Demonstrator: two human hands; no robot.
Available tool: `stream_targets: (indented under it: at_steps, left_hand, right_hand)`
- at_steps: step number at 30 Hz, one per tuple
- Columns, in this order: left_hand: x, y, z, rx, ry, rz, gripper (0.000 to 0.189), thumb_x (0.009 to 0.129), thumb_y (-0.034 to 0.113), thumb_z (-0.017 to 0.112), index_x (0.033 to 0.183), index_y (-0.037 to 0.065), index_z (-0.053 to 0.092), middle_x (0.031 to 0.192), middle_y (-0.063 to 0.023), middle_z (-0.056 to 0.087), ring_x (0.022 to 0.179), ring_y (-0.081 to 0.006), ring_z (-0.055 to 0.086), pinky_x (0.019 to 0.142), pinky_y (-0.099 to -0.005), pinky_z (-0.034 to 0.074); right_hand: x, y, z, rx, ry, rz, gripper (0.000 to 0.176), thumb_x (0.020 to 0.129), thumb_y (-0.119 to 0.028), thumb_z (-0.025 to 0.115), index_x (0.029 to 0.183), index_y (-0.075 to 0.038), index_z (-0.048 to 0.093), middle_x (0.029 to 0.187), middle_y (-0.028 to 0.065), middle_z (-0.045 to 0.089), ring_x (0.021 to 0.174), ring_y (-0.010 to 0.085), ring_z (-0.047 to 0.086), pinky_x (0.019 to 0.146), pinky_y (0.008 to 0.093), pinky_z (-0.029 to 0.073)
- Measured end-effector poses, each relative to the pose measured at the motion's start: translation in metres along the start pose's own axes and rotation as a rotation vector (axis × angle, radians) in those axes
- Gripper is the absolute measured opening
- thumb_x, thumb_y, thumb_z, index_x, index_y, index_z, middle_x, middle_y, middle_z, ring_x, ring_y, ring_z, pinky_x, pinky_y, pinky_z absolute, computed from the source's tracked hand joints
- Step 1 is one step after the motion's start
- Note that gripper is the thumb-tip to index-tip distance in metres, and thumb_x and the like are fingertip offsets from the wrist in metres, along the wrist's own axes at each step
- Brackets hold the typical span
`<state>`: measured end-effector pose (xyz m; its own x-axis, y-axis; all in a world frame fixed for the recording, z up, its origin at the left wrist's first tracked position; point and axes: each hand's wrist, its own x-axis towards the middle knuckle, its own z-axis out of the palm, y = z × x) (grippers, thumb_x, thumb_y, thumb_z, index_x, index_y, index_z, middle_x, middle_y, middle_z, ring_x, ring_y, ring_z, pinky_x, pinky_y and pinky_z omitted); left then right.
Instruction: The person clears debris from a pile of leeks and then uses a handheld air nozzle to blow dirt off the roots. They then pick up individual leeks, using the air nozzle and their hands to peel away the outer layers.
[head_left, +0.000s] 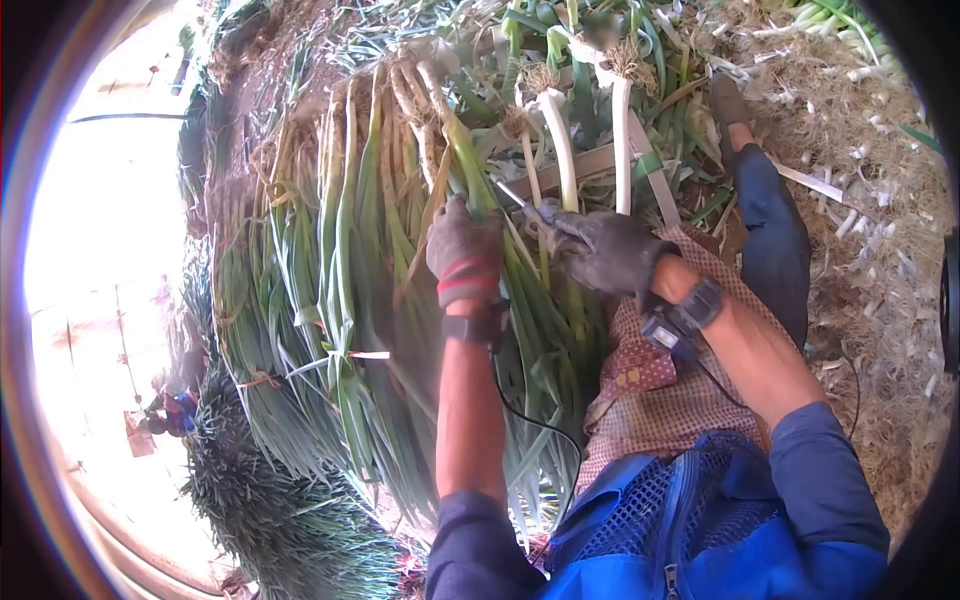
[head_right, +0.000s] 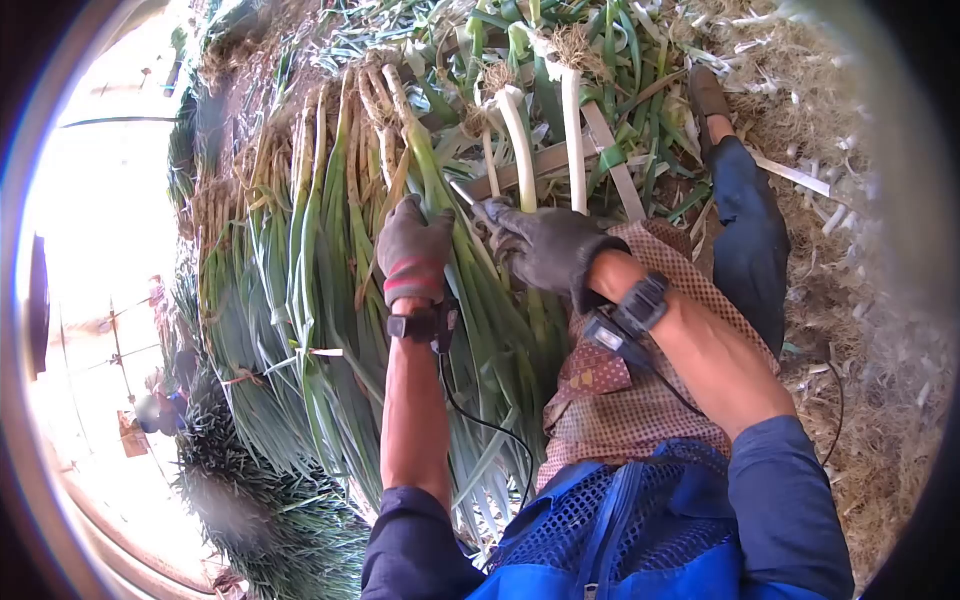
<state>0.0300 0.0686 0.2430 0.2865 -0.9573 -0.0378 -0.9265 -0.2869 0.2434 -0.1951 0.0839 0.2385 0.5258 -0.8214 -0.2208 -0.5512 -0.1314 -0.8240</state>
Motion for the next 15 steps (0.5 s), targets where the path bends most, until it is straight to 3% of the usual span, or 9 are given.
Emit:
stream_targets:
  at_steps: [1, 4, 7, 8, 11, 12, 14, 15]
  left_hand:
    - [0.004, 0.005, 0.002, 0.05, 0.003, -0.003, 0.066, 0.084, 0.048, 0.082, 0.129, 0.001, 0.067, 0.117, -0.0199, 0.072, 0.107, -0.0396, 0.069, 0.092, -0.0478, 0.054]
    - [0.013, 0.019, 0.012, 0.171, 0.033, -0.016, 0.069, 0.079, 0.056, 0.084, 0.119, 0.003, 0.068, 0.114, -0.0187, 0.072, 0.108, -0.0398, 0.069, 0.09, -0.0482, 0.055]
    - [0.031, 0.016, 0.031, 0.317, -0.061, -0.023, 0.067, 0.078, 0.057, 0.085, 0.114, 0.003, 0.067, 0.111, -0.0177, 0.073, 0.106, -0.0391, 0.07, 0.087, -0.0478, 0.057]
    - [0.033, 0.019, 0.033, 0.294, -0.062, -0.036, 0.062, 0.078, 0.054, 0.086, 0.11, 0.004, 0.066, 0.108, -0.0182, 0.075, 0.101, -0.0399, 0.072, 0.085, -0.0486, 0.057]
    - [0.045, 0.014, 0.043, 0.193, -0.117, -0.071, 0.057, 0.079, 0.05, 0.086, 0.107, 0.004, 0.068, 0.1, -0.0196, 0.076, 0.093, -0.0409, 0.074, 0.082, -0.048, 0.058]
    - [0.044, 0.014, 0.039, 0.098, -0.152, -0.085, 0.053, 0.08, 0.044, 0.086, 0.108, 0.003, 0.069, 0.098, -0.0187, 0.077, 0.091, -0.038, 0.074, 0.081, -0.0457, 0.059]
    - [0.033, 0.011, 0.024, -0.093, -0.22, -0.117, 0.044, 0.082, 0.032, 0.087, 0.109, 0.001, 0.071, 0.095, -0.0169, 0.078, 0.086, -0.0322, 0.076, 0.079, -0.0411, 0.059]
    - [0.026, 0.007, 0.022, -0.32, -0.272, -0.152, 0.042, 0.082, 0.026, 0.086, 0.11, -0.001, 0.072, 0.095, -0.0149, 0.078, 0.085, -0.0282, 0.075, 0.078, -0.0383, 0.059]
  right_hand:
    - [0.014, 0.002, 0.0, 0.008, 0.011, 0.016, 0.065, 0.096, -0.032, 0.064, 0.157, -0.019, 0.047, 0.117, 0.0212, 0.073, 0.103, 0.0425, 0.071, 0.091, 0.0474, 0.057]
    - [0.068, 0.017, 0.006, -0.007, 0.037, -0.002, 0.063, 0.097, -0.036, 0.063, 0.155, -0.017, 0.049, 0.115, 0.0228, 0.073, 0.102, 0.0403, 0.072, 0.091, 0.0454, 0.057]
    - [0.111, -0.001, -0.014, -0.09, 0.066, 0.029, 0.062, 0.096, -0.033, 0.065, 0.154, -0.016, 0.05, 0.114, 0.0229, 0.074, 0.101, 0.0368, 0.073, 0.089, 0.0424, 0.057]
    - [0.153, 0.033, 0.011, 0.066, 0.043, -0.053, 0.06, 0.096, -0.027, 0.066, 0.153, -0.014, 0.052, 0.116, 0.0189, 0.075, 0.102, 0.0321, 0.073, 0.091, 0.0408, 0.057]
    - [0.16, -0.004, -0.026, -0.024, 0.061, 0.012, 0.058, 0.098, -0.025, 0.067, 0.152, -0.011, 0.052, 0.124, 0.017, 0.073, 0.102, 0.0323, 0.073, 0.087, 0.0403, 0.058]
    - [0.18, 0.009, -0.014, -0.01, 0.118, -0.043, 0.06, 0.096, -0.022, 0.07, 0.152, -0.01, 0.051, 0.124, 0.0157, 0.073, 0.105, 0.0304, 0.073, 0.088, 0.0392, 0.058]
    - [0.189, 0.016, -0.01, 0.245, 0.026, 0.024, 0.063, 0.095, -0.022, 0.071, 0.153, -0.011, 0.05, 0.125, 0.016, 0.073, 0.106, 0.0311, 0.073, 0.09, 0.0395, 0.058]
    - [0.185, 0.016, -0.013, 0.12, -0.014, 0.006, 0.065, 0.095, -0.025, 0.071, 0.155, -0.012, 0.048, 0.126, 0.0165, 0.072, 0.108, 0.0323, 0.072, 0.092, 0.0399, 0.057]
